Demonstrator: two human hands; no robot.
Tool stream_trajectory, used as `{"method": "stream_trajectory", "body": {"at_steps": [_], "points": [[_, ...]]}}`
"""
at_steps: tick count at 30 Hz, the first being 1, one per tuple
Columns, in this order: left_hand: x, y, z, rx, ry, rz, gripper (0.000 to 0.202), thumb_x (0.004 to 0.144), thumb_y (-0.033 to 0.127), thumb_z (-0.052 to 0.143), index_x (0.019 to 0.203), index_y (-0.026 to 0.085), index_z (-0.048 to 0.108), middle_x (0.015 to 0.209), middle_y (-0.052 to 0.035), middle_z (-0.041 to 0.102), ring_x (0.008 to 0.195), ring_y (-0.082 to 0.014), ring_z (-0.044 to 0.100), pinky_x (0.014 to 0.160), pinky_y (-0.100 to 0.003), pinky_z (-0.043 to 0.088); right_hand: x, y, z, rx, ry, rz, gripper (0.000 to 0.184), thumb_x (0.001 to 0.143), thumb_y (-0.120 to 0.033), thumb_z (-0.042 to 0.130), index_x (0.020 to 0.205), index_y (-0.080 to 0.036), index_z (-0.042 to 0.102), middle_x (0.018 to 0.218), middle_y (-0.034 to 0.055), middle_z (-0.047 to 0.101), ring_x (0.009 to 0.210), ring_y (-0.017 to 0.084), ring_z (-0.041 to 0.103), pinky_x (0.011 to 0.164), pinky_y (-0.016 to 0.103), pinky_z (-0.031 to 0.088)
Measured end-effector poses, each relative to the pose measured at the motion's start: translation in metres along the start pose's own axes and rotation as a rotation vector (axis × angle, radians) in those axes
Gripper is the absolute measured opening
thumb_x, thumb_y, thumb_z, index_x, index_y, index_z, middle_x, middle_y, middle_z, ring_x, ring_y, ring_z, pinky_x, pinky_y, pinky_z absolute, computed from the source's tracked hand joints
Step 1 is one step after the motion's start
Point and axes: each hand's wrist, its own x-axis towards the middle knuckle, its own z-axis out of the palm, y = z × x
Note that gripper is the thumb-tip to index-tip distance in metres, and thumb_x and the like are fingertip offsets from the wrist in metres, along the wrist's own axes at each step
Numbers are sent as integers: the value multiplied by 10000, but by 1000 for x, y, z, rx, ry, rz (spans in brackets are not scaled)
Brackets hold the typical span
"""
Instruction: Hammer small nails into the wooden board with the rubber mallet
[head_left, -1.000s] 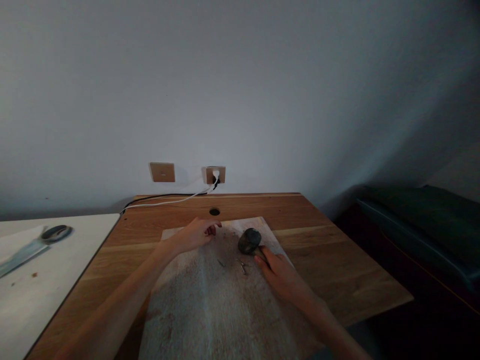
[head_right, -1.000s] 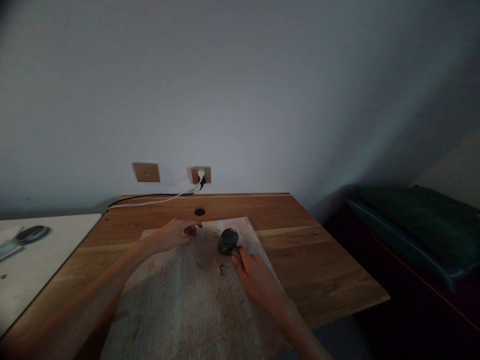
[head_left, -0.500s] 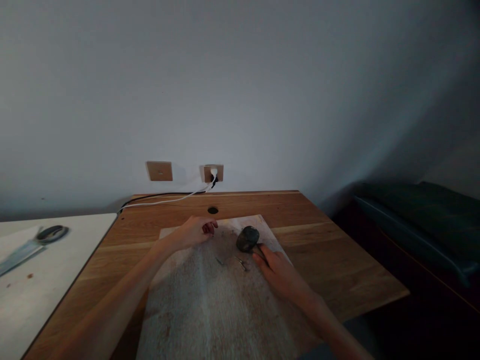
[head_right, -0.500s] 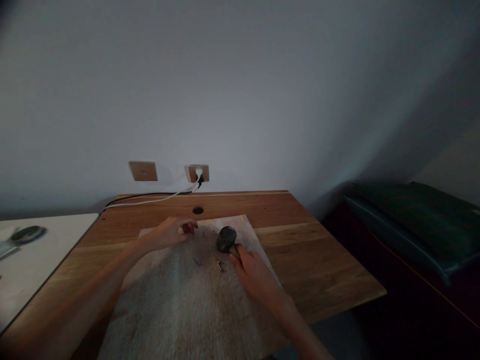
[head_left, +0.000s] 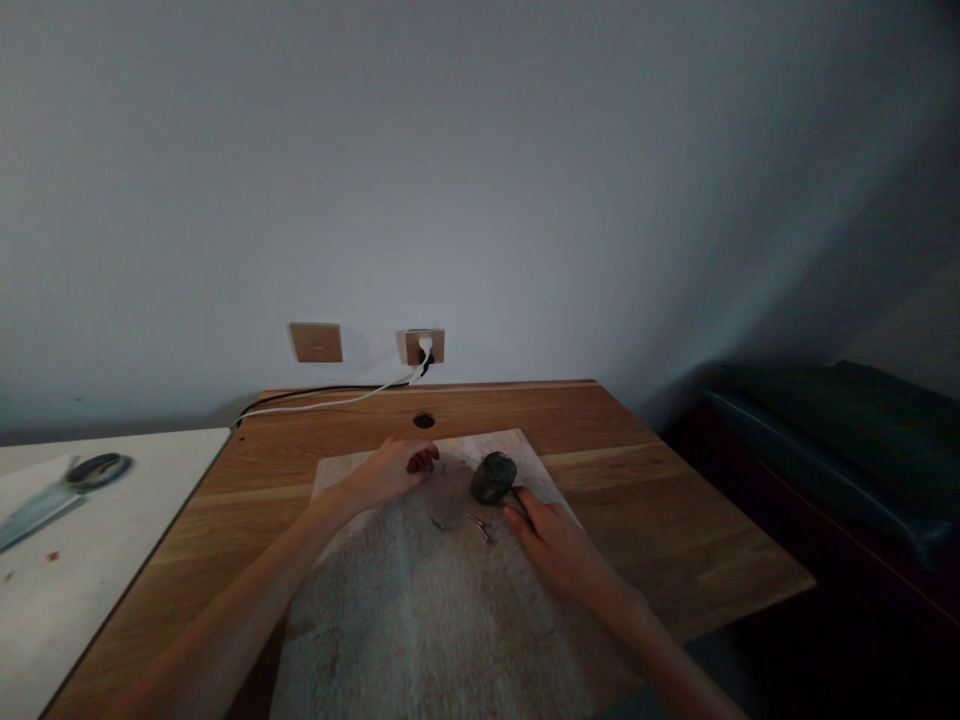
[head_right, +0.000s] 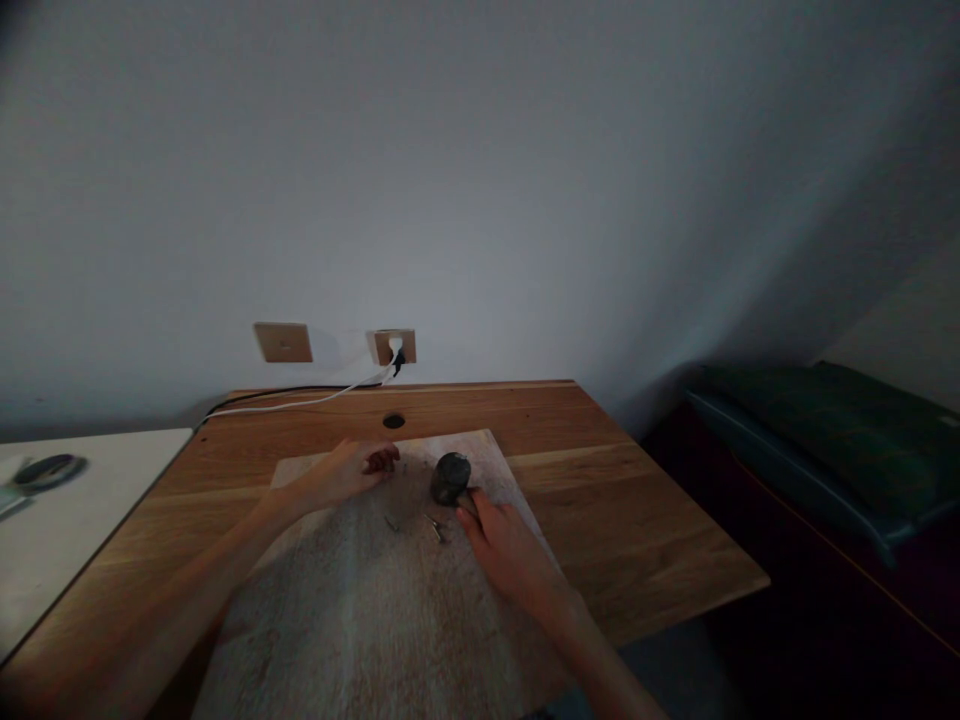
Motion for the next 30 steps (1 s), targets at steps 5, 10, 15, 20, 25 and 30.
{"method": "stream_trajectory", "body": {"at_steps": [5, 10, 15, 20, 25, 30], "points": [[-11, -2, 7, -67, 68, 22, 155, 865, 120, 625, 918, 191, 751, 927, -41, 757, 844, -189, 702, 832, -292, 534, 1, 2, 2, 22, 4, -16, 388, 1085, -402, 394, 1267, -192, 665, 1090, 147, 753, 1072, 324, 691, 904, 418, 497], [-15, -5, 10, -49, 140, 23, 114, 903, 166, 653, 922, 183, 765, 974, -63, 752, 912, -202, 702, 884, -314, 531, 2, 5, 3, 25, 1, -19, 407, 1082, -424, 393, 1290, -179, 643, 1076, 154, 750, 1065, 334, 697, 886, 421, 499], [-13, -8, 14, -70, 140, -11, 145, 901, 169, 651, 999, 190, 755, 979, -59, 776, 908, -213, 720, 871, -330, 546, 5, 4, -2, 27, 2, -55, 337, 1081, -398, 418, 1164, -194, 674, 1042, 122, 763, 1015, 292, 718, 819, 355, 504], [-14, -12, 17, -101, 155, -41, 354, 829, 83, 635, 1163, 181, 697, 963, -55, 773, 835, -199, 716, 794, -312, 555, 17, -18, -14, 22, -2, -130, 278, 1069, -354, 451, 1056, -192, 677, 966, 106, 769, 937, 276, 724, 751, 323, 463], [-14, -15, 20, -87, 167, -5, 395, 791, 56, 626, 1163, 172, 689, 961, -52, 748, 788, -179, 682, 750, -292, 530, 45, -52, -23, 8, -2, -208, 237, 1062, -306, 484, 1107, -191, 685, 963, 100, 785, 917, 262, 727, 729, 297, 422], [-14, -15, 20, -115, 183, -24, 397, 784, 58, 606, 1156, 176, 678, 892, -32, 729, 756, -173, 662, 719, -284, 504, 60, -69, -26, -16, 4, -236, 237, 1068, -300, 492, 1105, -190, 698, 992, 102, 795, 955, 261, 724, 736, 289, 417]]}}
